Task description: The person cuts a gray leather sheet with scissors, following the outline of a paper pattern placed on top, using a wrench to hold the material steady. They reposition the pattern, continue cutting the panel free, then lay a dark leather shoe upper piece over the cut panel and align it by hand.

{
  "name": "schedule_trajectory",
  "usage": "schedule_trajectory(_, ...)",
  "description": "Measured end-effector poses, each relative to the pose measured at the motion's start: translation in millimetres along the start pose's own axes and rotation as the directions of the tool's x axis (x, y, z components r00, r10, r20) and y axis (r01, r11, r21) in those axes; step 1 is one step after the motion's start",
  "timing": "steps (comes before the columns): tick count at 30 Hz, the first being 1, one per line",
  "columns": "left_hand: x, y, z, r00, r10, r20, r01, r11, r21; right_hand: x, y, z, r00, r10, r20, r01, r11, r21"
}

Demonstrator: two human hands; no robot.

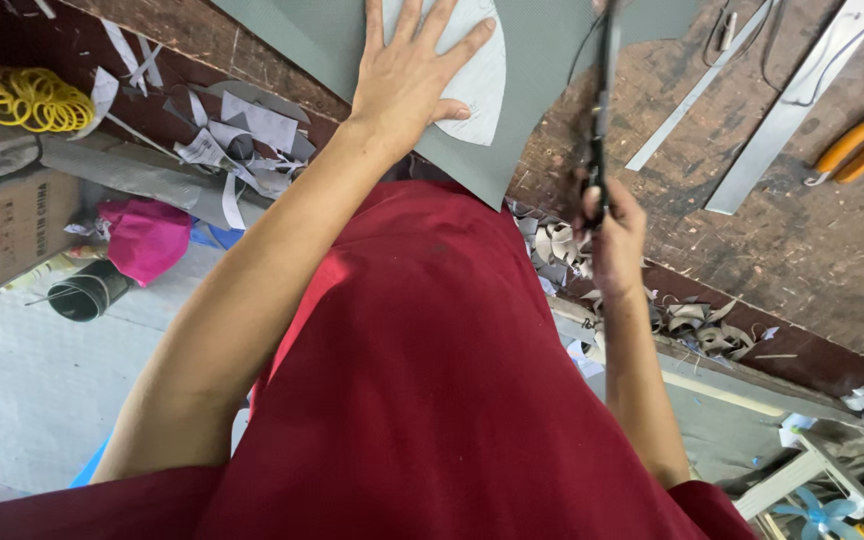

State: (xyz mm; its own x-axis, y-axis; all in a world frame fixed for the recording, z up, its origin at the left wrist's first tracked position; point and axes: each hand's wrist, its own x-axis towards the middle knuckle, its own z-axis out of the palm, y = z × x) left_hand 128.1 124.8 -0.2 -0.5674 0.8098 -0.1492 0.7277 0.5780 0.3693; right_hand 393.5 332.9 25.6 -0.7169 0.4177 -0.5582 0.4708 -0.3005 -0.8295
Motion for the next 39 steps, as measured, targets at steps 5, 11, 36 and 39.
schedule_trajectory(5,4.4,10.3,8.8,0.997,-0.043,0.064,0.04,0.998,0.052,-3.0,-0.7,-19.9,0.997,-0.003,-0.081,0.004,1.0,0.011)
schedule_trajectory(11,43.0,83.1,38.1,0.996,0.08,0.026,-0.08,0.997,-0.001,-19.9,-3.9,-20.6,0.994,-0.036,-0.108,0.049,0.991,0.126)
schedule_trajectory(36,-25.1,6.0,-19.9,0.993,0.05,-0.104,-0.072,0.973,-0.221,-72.6,17.0,-6.3,0.995,0.072,0.07,-0.079,0.992,0.102)
schedule_trajectory(39,-27.0,9.0,-15.2,0.994,0.031,-0.108,-0.053,0.979,-0.198,-72.1,17.3,-0.1,0.993,0.068,0.098,-0.075,0.994,0.074)
